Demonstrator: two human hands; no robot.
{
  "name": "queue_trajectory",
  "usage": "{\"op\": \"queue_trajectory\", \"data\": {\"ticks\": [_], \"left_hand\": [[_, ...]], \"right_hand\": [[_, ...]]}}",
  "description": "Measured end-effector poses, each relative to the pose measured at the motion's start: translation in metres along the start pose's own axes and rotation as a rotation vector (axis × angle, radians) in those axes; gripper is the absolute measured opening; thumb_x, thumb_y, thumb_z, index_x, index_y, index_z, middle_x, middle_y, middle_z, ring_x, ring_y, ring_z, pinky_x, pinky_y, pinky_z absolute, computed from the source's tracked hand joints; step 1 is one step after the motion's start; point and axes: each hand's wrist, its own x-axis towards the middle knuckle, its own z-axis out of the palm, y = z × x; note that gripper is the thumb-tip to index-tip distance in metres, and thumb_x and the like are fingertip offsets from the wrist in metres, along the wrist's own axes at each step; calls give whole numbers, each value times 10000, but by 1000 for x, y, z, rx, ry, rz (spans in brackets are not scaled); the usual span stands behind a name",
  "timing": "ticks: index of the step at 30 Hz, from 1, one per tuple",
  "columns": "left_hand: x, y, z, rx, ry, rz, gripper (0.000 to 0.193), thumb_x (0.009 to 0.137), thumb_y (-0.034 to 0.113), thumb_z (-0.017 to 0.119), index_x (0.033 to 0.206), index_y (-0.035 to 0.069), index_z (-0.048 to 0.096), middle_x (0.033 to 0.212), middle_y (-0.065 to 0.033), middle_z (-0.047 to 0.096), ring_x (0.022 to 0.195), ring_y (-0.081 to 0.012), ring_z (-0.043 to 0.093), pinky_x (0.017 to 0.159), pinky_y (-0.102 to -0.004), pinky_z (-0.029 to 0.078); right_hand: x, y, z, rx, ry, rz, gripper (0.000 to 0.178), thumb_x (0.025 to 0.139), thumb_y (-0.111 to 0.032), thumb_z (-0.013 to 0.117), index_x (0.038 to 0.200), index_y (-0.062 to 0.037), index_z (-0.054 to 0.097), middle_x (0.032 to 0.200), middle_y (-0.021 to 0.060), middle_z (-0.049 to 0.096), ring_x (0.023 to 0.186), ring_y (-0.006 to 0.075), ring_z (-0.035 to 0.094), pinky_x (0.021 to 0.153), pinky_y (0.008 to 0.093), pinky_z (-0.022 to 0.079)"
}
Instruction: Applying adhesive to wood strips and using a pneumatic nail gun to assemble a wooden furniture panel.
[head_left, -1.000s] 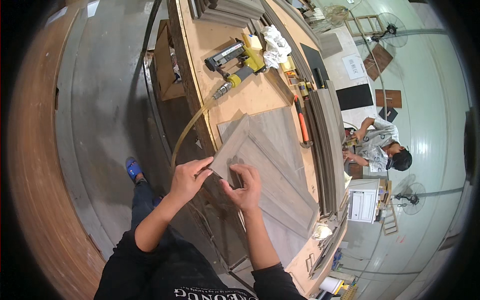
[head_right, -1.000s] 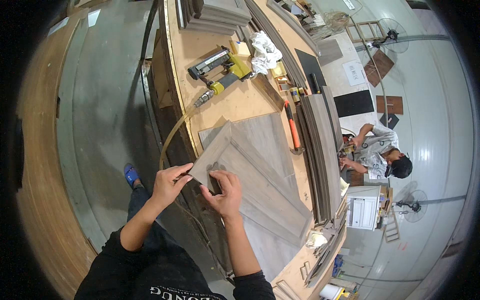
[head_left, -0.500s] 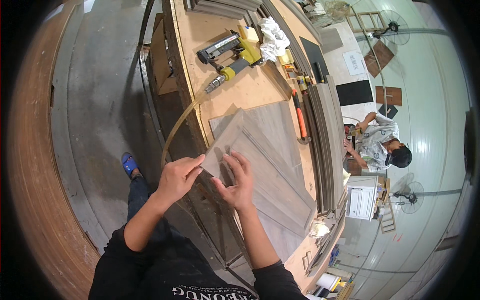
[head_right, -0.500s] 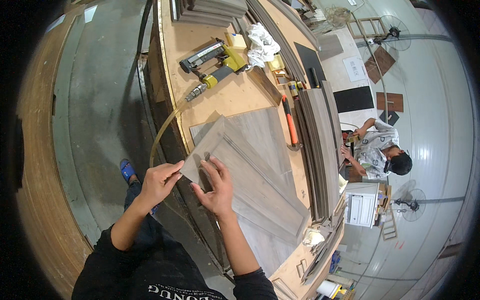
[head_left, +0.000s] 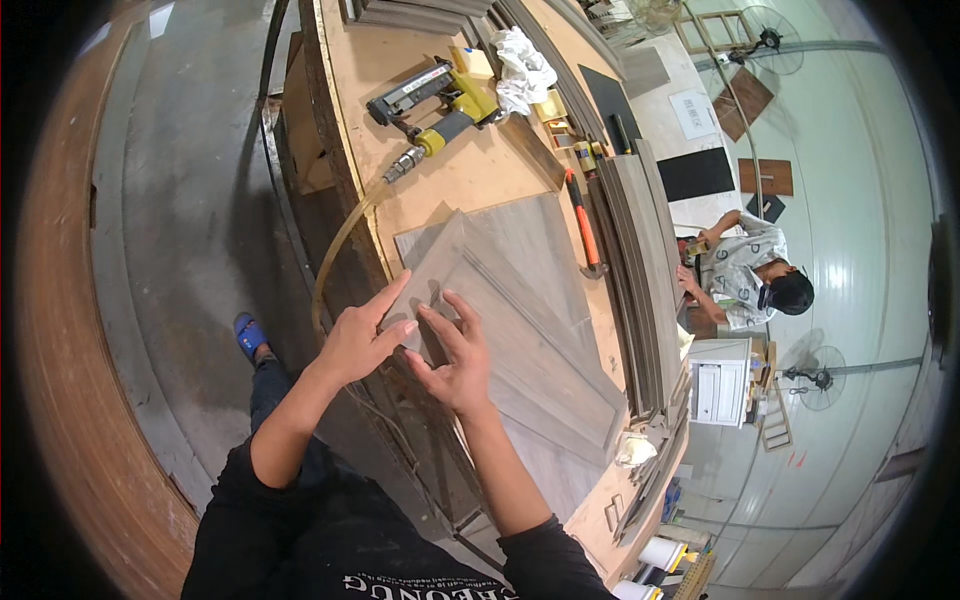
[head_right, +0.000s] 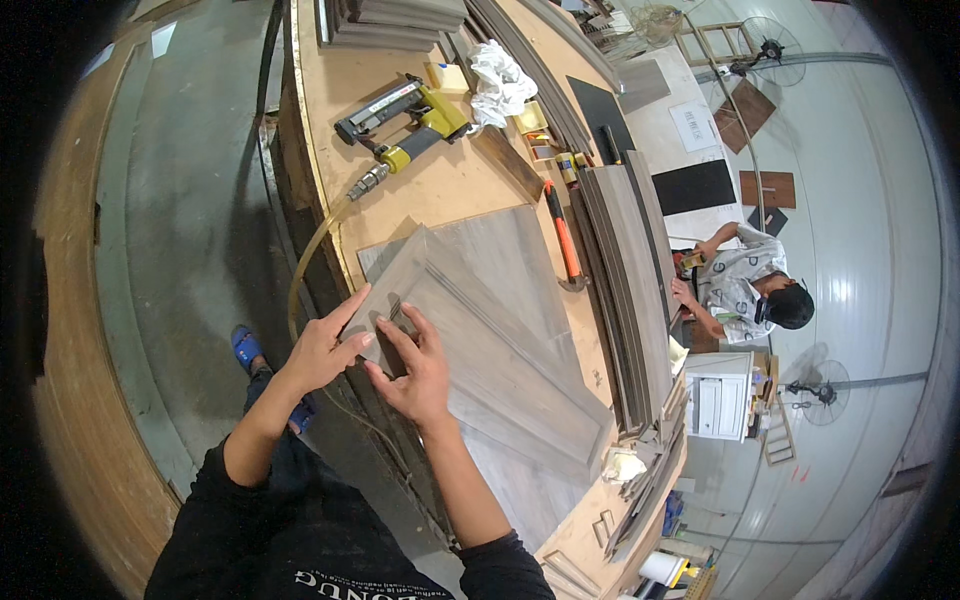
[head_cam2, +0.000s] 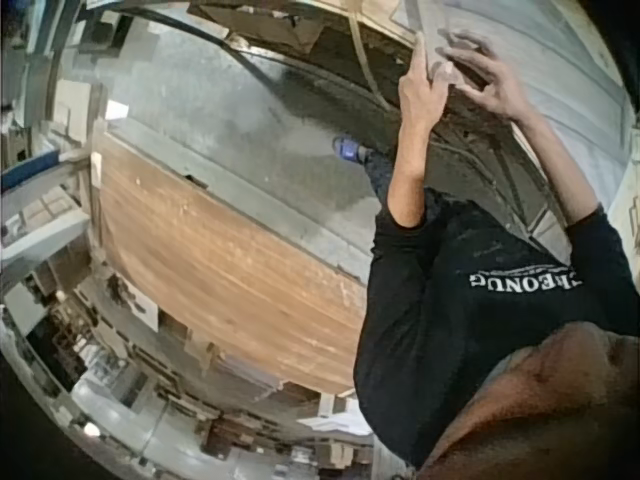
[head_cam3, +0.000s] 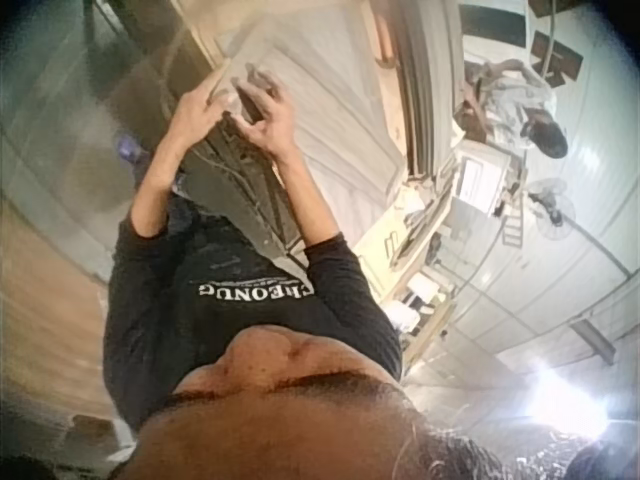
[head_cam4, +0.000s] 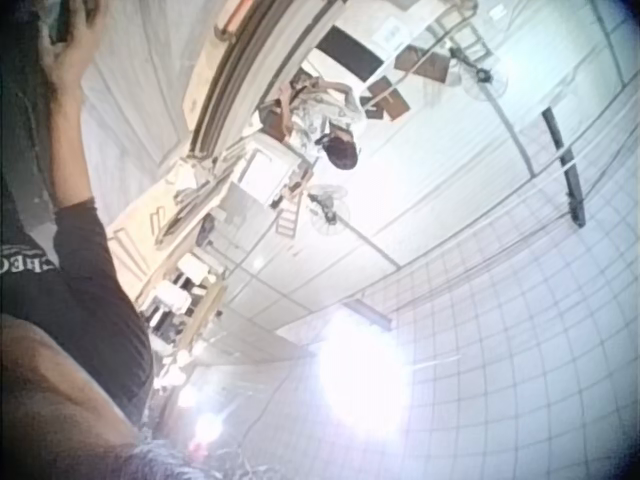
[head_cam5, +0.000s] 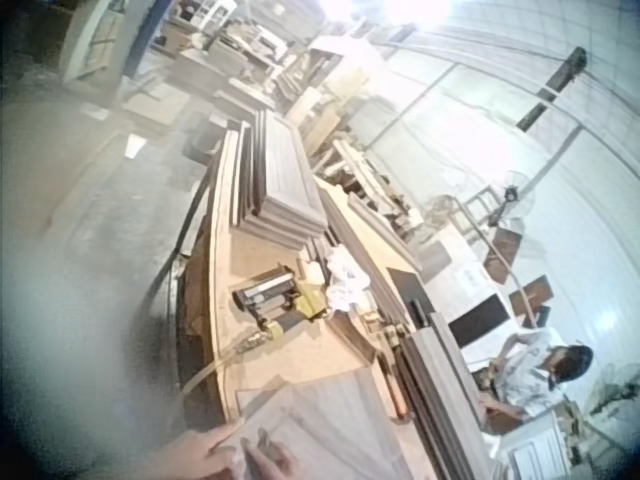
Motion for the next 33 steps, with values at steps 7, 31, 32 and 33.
{"op": "queue_trajectory", "data": {"ticks": [7,31,32,33], "left_hand": [[2,5,0,-41,9,-3,642,858,237,639,1433,41,430,1243,-258,601,791,-212,666,739,-313,505],[-45,-29,-17,-115,332,95,125,862,143,714,871,20,694,642,-75,586,560,-160,570,534,-285,436],[-43,-29,-20,-120,324,87,125,862,143,714,871,20,694,642,-75,586,560,-160,570,534,-285,436],[-41,-29,-24,-122,253,1,167,873,162,711,804,15,673,621,-62,570,561,-133,553,530,-274,424]], "right_hand": [[0,0,-3,-11,-16,-9,565,641,-175,811,1191,-133,687,1379,166,505,1073,313,569,838,372,490],[4,-4,7,-170,3,-53,583,569,-164,802,1141,-96,711,1304,150,588,940,258,572,824,349,480],[5,-4,6,-168,2,-53,570,573,-174,802,1130,-87,714,1295,154,594,928,256,571,816,346,479],[5,-4,5,-166,1,-53,557,578,-183,802,1118,-78,717,1285,159,600,916,254,571,808,343,478]]}}
